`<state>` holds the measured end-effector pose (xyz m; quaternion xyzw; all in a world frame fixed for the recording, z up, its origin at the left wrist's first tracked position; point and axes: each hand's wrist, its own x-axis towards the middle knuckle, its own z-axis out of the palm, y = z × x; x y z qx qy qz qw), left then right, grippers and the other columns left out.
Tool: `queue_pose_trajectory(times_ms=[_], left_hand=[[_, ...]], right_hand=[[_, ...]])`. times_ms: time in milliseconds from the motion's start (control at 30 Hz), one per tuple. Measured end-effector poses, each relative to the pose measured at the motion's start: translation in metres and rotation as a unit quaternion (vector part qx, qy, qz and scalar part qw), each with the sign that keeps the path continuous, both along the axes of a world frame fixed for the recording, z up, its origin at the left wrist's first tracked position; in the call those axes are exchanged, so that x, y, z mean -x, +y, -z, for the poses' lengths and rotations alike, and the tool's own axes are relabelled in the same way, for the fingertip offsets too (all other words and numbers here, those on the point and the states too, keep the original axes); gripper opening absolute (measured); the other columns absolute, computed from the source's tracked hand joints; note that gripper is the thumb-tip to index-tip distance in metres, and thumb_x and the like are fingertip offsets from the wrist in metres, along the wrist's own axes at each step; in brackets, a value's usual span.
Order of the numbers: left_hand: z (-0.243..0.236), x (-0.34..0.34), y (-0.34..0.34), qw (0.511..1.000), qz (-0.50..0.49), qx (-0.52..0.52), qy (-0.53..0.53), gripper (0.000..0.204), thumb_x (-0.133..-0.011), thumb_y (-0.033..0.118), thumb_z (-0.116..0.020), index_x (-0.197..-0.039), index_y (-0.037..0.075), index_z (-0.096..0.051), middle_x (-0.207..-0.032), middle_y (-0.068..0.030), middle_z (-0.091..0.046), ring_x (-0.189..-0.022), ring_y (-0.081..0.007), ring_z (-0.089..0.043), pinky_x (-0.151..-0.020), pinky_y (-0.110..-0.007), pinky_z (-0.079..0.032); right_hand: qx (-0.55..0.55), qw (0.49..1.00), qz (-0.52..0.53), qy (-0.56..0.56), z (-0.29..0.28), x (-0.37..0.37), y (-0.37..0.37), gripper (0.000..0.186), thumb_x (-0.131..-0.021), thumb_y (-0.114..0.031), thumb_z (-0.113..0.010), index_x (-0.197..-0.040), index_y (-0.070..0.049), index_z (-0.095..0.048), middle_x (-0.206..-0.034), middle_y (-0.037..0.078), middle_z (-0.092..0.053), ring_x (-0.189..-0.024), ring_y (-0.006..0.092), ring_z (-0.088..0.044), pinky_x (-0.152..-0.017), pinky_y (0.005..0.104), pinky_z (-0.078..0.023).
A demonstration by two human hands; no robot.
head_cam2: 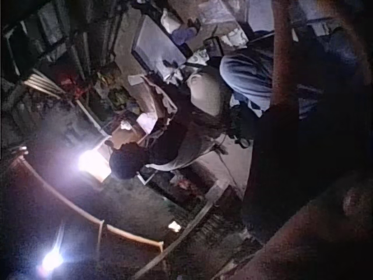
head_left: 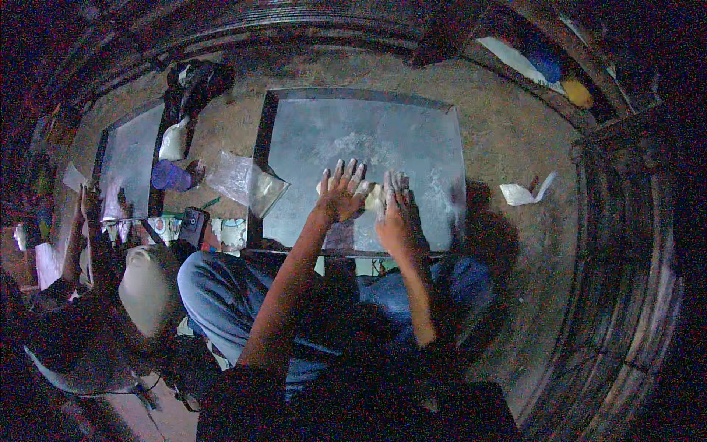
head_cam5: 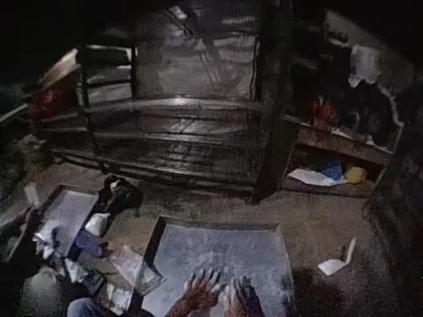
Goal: The person kneads and shapes dough on a tray by hand, repeatedly folding and pressing it.
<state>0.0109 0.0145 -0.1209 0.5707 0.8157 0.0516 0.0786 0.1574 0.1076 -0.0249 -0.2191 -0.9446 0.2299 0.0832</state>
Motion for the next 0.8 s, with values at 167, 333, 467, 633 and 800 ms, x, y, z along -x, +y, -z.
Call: queue_pose_trajectory(times_ms=[167, 333, 467, 633, 800], left_hand=[[0.031, 0.021, -0.029, 1.000, -0.003, -0.020, 0.015, 0.059, -0.093, 0.030, -0.038, -0.148, 0.019, -0.021, -0.157, -0.0112, 0.001, -0.143, -0.0371, 0.003, -0.111, -0.060, -0.005], [0.049, 0.021, -0.023, 0.987, -0.027, -0.095, -0.126, 0.067, -0.093, 0.027, -0.041, -0.150, 0.013, -0.008, -0.156, -0.0150, 0.001, -0.144, -0.0315, 0.002, -0.113, -0.053, -0.002], [0.031, 0.006, -0.025, 0.982, -0.035, -0.138, -0.121, 0.074, -0.090, 0.023, -0.050, -0.149, 0.006, -0.008, -0.154, -0.0196, -0.008, -0.144, -0.0343, -0.002, -0.112, -0.056, -0.002], [0.003, -0.001, 0.001, 0.883, -0.238, -0.340, -0.218, 0.062, -0.094, 0.028, -0.042, -0.145, 0.001, -0.021, -0.153, -0.0177, -0.018, -0.143, -0.0334, -0.010, -0.114, -0.052, -0.004], [-0.020, 0.029, 0.009, 0.940, -0.252, -0.228, 0.026, 0.060, -0.092, 0.028, -0.040, -0.145, 0.004, -0.025, -0.153, -0.0156, -0.020, -0.143, -0.0312, -0.012, -0.114, -0.052, -0.002]], right_hand=[[-0.022, 0.997, 0.052, 0.057, 0.019, 0.056, -0.012, 0.047, -0.092, -0.022, -0.046, -0.133, 0.001, -0.042, -0.148, 0.022, -0.026, -0.137, 0.0438, -0.021, -0.110, 0.0572, -0.016], [-0.197, 0.973, 0.119, 0.009, 0.073, 0.081, -0.003, 0.057, -0.093, -0.031, -0.044, -0.143, -0.006, -0.031, -0.150, 0.023, -0.021, -0.139, 0.0425, -0.017, -0.107, 0.0625, -0.013], [-0.160, 0.983, 0.094, -0.010, 0.069, 0.078, 0.001, 0.057, -0.095, -0.035, -0.040, -0.145, -0.011, -0.028, -0.152, 0.022, -0.018, -0.140, 0.0407, -0.015, -0.108, 0.0614, -0.012], [-0.180, 0.980, 0.083, -0.001, 0.085, 0.083, 0.007, 0.057, -0.095, -0.034, -0.040, -0.146, -0.012, -0.027, -0.153, 0.019, -0.016, -0.142, 0.0386, -0.010, -0.109, 0.0607, -0.009], [-0.142, 0.989, 0.030, -0.018, 0.053, 0.085, -0.001, 0.061, -0.093, -0.034, -0.042, -0.146, -0.010, -0.025, -0.153, 0.020, -0.013, -0.142, 0.0388, -0.010, -0.108, 0.0629, -0.007]])
